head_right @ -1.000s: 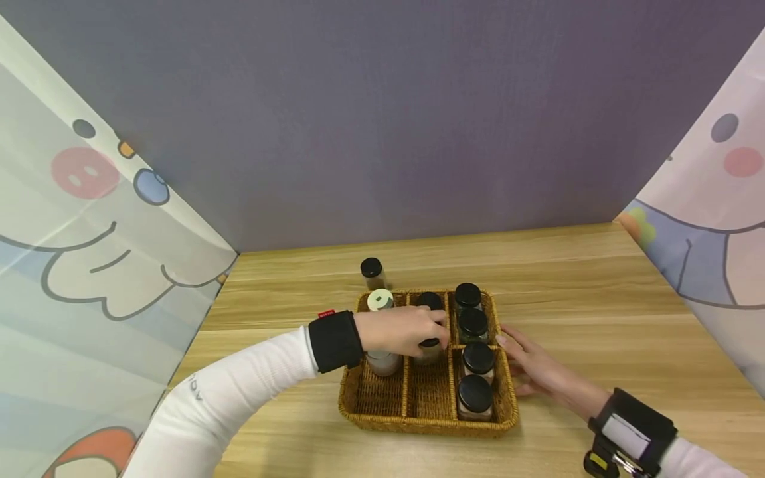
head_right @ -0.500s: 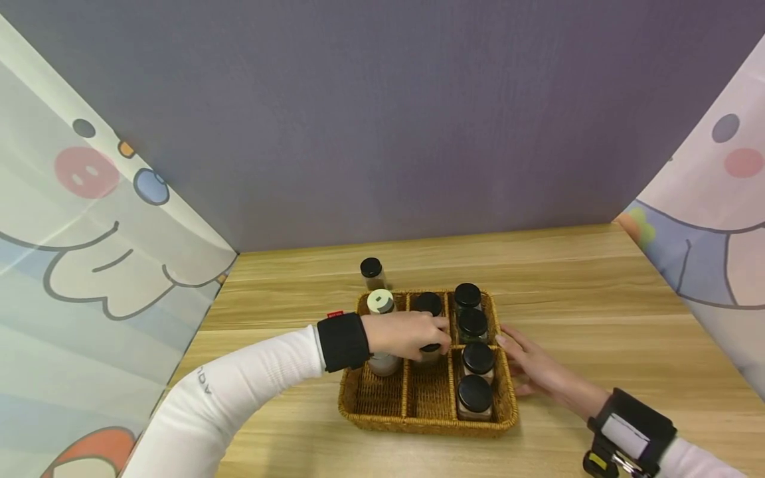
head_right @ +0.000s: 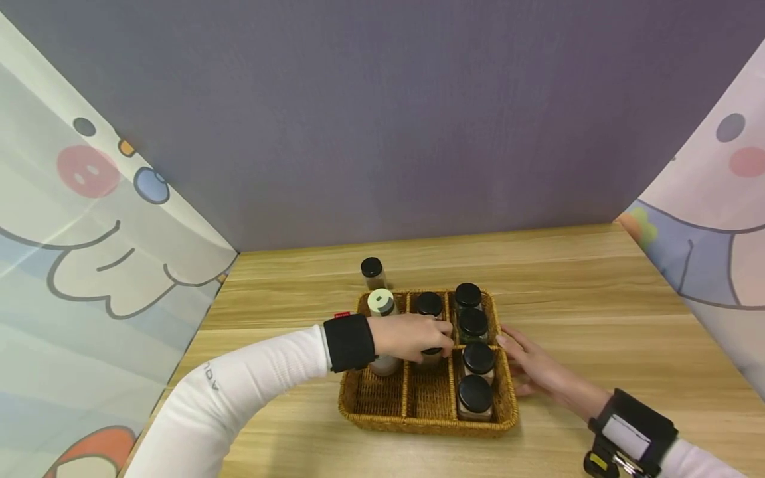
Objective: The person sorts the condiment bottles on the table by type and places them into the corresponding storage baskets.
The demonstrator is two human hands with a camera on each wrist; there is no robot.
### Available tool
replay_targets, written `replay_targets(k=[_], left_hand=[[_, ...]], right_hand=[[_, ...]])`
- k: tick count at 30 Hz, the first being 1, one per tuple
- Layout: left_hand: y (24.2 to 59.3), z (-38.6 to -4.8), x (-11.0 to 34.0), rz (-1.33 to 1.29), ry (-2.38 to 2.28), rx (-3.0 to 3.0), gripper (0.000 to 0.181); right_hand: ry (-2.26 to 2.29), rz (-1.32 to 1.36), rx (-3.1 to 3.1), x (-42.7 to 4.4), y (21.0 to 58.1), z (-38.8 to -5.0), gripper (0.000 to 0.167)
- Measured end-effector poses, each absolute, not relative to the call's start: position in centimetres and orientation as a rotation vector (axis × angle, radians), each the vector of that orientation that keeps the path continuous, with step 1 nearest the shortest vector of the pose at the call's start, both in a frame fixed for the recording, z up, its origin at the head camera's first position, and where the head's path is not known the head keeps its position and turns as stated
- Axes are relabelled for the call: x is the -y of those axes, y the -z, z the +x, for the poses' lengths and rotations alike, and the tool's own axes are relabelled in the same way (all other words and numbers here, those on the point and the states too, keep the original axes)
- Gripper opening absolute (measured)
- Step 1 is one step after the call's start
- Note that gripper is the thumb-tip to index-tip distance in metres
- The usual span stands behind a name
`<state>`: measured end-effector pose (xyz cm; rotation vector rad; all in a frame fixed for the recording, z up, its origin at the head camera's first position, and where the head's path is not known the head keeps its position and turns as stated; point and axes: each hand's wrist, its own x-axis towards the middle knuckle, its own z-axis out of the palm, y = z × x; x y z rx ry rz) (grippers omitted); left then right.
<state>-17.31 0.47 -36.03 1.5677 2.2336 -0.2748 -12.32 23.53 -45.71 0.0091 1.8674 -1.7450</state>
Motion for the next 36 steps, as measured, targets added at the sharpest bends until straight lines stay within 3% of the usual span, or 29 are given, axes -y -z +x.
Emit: replay_targets(k=[36], left_hand=[[36.53,-17.59,-0.27,1.565,0.397,-2.32,0.03]], right_hand=[[1.756,-0.003,-1.851,-23.66,45.72,-12.34,0.07]])
